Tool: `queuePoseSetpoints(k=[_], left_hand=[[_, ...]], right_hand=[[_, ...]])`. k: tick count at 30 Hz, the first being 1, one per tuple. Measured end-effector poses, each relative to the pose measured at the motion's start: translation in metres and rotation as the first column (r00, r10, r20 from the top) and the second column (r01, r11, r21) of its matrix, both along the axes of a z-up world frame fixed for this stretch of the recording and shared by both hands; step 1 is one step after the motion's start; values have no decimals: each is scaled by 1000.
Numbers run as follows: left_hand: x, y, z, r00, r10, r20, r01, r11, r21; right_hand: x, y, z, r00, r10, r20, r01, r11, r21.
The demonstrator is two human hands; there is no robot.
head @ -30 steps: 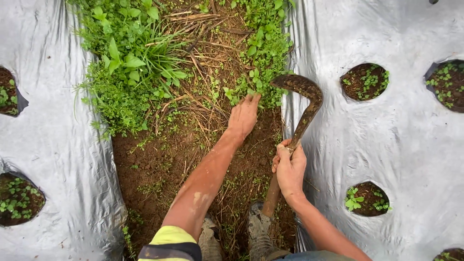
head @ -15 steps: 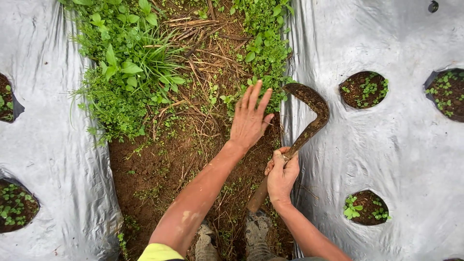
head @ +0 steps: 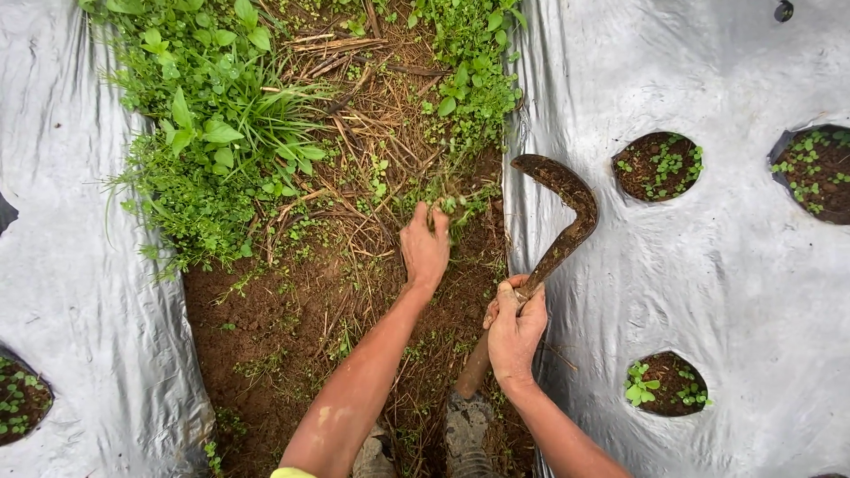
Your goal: The person uses a sickle to cut weeds growing between two rows of plants covered with plastic mulch. They repeatedly swing the sickle to clear the vegetation and gather the cut weeds by hand, occasionally pulling weeds from the mulch holes.
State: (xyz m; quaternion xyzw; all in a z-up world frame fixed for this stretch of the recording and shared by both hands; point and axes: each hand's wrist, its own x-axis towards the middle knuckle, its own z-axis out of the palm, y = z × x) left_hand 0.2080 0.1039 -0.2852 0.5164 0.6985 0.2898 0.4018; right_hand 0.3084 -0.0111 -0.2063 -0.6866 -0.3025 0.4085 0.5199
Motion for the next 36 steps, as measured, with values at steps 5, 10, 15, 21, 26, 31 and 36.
queuePoseSetpoints(k=[5,10,15,21,26,31,36], left_hand=[[-1,7,9,939,-165,-301,225,958,177],[38,40,-9,630,-519,-577,655,755,36],[3,48,-56,785,-417,-459,517,848,113],[-31,42,7,884,-208,-419,308,933,187],[-20,69,1,688,-335,-644,449,893,15],[-33,68,-42,584,-501,-639,616,786,-52],[-72,19,3,337,-693,-638,776,587,-228]], right_hand=[[-4,3,-3,1000,-2,-8,2,1000,14],[-5,2,-1,1000,6,26,-6,1000,9],[0,1,3,1000,17,20,-17,1000,11],[-6,0,-1,999,40,16,-39,999,-30],[-10,6,-5,999,43,-5,-43,998,-46],[-5,0,-4,1000,19,-18,-19,999,-35],[-5,6,-7,1000,-24,-18,24,1000,-5]])
